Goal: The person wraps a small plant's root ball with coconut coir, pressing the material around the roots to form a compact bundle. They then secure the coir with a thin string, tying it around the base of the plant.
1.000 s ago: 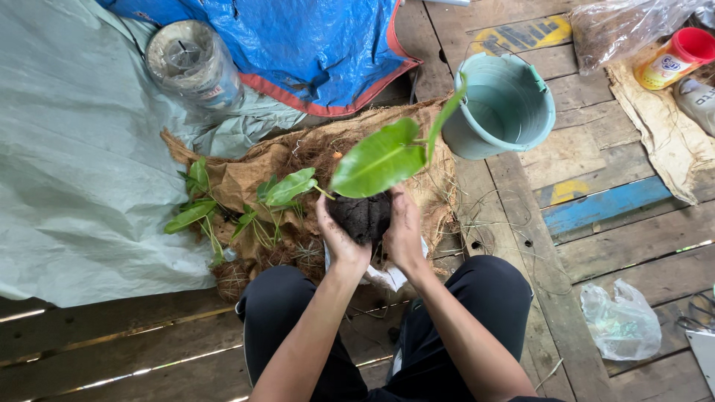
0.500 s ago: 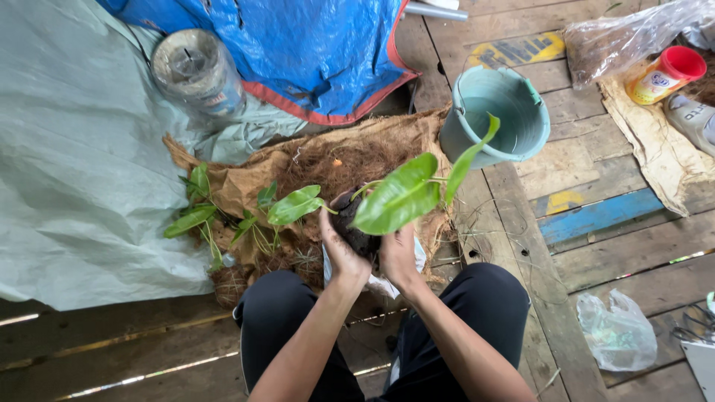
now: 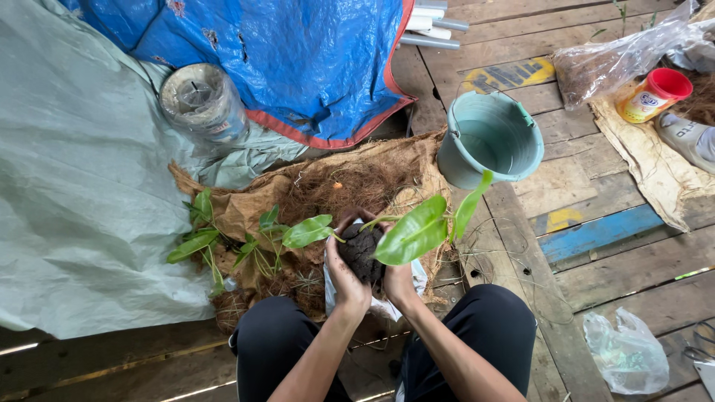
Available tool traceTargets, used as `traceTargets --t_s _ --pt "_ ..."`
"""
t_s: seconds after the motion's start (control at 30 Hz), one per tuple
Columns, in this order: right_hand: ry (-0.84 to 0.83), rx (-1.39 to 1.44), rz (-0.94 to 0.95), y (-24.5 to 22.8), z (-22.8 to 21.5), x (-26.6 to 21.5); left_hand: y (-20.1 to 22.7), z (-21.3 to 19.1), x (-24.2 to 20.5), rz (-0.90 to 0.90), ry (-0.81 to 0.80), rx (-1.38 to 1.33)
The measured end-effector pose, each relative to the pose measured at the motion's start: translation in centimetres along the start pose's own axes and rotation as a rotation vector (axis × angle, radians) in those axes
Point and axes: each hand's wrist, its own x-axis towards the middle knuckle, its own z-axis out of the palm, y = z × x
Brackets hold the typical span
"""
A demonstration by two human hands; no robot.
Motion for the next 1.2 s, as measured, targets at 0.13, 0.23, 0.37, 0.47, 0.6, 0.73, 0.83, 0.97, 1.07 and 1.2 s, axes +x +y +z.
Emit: traceTargets --t_s 0.13,0.23,0.37,0.47,0.6,0.73,0.83,0.97,1.07,1.2 --pt "-0.060 0.014 -0.082 -1.4 0.5 -0.1 0.4 0.4 -0.1 0.074 -0.014 -0.005" --pt "-0.074 0.025 -0.098 -2.1 0.3 0.1 0.1 0.6 -0.2 0.102 -0.039 0.014" --pt "-0.062 0.072 -0.046 -2.4 -1.0 0.0 -0.9 0.9 -0.1 0.117 -0.033 0.044" --pt "-0.027 0.019 -0.060 -2.5 -2.4 0.0 -1.6 1.4 -0.4 0.062 0.105 0.017" --pt "0.055 0.498 0.144 -2.7 -2.4 0.8 -2.1 2.3 -0.7 0.072 0.197 -0.030" --pt "0.103 0.592 0.275 -3.3 -2.3 1.0 -2.5 2.0 -1.4 0.209 -0.048 0.043" --pt "0.177 0.533 0.358 -3.8 -1.7 1.1 -2.8 1.0 -1.9 0.649 -0.233 0.605" --pt "0.005 0.434 0.107 -3.3 -1.0 0.2 -4.0 -0.4 -1.3 0.593 -0.226 0.429" --pt "-0.029 -0.154 -0.082 -2.9 -1.0 -1.1 -4.2 -1.4 0.3 0.586 -0.051 0.304" --pt "-0.095 -0.091 -0.207 -3.5 -1.0 -0.6 -4.4 -2.2 1.6 0.350 0.021 0.028"
